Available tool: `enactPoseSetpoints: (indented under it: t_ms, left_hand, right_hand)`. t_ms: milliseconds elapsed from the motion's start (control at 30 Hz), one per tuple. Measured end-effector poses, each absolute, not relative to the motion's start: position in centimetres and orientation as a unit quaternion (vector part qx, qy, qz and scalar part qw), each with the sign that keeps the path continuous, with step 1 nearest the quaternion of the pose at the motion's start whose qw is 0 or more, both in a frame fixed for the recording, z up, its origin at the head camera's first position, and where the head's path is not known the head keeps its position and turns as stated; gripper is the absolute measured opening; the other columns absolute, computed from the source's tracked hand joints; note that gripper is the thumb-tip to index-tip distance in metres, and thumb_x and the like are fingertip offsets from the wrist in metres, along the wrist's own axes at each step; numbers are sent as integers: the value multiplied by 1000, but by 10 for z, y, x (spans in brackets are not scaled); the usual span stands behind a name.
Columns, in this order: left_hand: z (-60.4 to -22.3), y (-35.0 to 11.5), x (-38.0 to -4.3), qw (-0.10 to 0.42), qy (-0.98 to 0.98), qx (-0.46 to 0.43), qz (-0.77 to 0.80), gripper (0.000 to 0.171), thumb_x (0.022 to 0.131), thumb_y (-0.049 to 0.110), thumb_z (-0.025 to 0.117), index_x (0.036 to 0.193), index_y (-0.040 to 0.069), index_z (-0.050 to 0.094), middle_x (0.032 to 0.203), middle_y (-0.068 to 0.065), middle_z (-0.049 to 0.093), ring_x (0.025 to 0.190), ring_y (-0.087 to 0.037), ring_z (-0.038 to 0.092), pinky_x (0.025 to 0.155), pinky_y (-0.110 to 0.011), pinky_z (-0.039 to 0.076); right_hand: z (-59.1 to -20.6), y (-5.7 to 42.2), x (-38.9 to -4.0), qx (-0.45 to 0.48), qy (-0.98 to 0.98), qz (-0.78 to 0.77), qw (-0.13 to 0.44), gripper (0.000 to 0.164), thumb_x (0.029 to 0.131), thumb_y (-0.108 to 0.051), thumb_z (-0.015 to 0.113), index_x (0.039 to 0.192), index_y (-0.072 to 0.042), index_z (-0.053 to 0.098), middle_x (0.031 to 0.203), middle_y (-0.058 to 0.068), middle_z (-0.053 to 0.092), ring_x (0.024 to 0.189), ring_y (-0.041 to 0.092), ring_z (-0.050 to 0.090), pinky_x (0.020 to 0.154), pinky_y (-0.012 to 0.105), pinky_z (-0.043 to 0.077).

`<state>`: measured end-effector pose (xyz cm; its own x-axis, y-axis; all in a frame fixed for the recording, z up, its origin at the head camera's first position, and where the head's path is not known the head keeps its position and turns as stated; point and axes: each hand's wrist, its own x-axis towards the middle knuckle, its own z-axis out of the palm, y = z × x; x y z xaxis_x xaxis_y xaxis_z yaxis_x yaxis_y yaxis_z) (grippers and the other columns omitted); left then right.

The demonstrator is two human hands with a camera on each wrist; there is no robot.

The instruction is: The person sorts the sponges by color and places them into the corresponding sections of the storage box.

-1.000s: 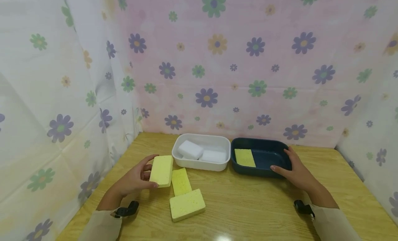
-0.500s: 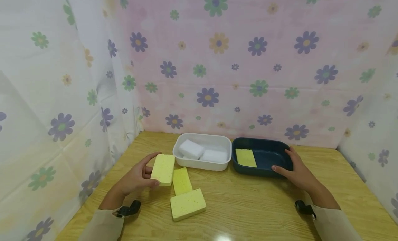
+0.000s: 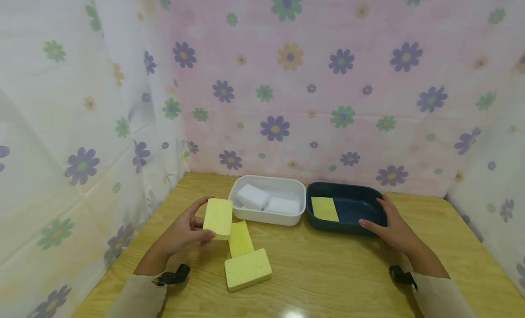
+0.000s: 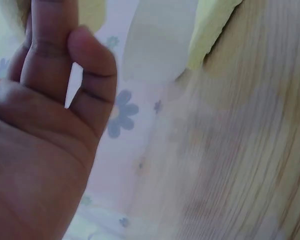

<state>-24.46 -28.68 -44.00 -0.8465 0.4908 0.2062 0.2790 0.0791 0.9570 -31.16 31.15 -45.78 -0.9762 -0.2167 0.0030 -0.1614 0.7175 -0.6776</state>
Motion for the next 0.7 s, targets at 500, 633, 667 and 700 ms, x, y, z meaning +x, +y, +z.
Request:
enactPoseSetpoints:
  t_ms: [500,633,667,700]
  left_hand:
    - [-412,-252,-261,36,740,244,626,94,93,3,76,164,23,18,95,-17,76,75,-42,74,81,-49,62]
    - [-402,-241,-267,19,718,266,643,95,92,-2,75,166,22,18,95,-15,77,76,-35,76,78,-49,62]
    - [-399,-238,-268,12,715,271,644,96,92,-3,74,166,23,19,95,-15,77,77,-34,76,78,-49,62]
    - [-397,-235,-269,7,712,273,646,97,92,-3,74,166,25,19,94,-14,77,78,-34,76,80,-48,62]
  right_hand:
    - [-456,309,-309,-105,922,-372,33,111,96,-57,67,167,-6,-2,171,20,-19,153,60,-2,106,85,16]
    - [-458,311,-310,-103,923,-368,33,111,96,-58,66,167,-7,-3,171,20,-19,152,60,-2,106,85,16]
    - [-458,311,-310,-104,923,-368,32,111,96,-58,66,167,-7,-3,171,20,-19,152,60,-2,106,85,16]
    - [-458,312,-310,-104,923,-368,32,111,97,-58,66,167,-7,-3,171,20,-19,152,60,-1,106,85,16]
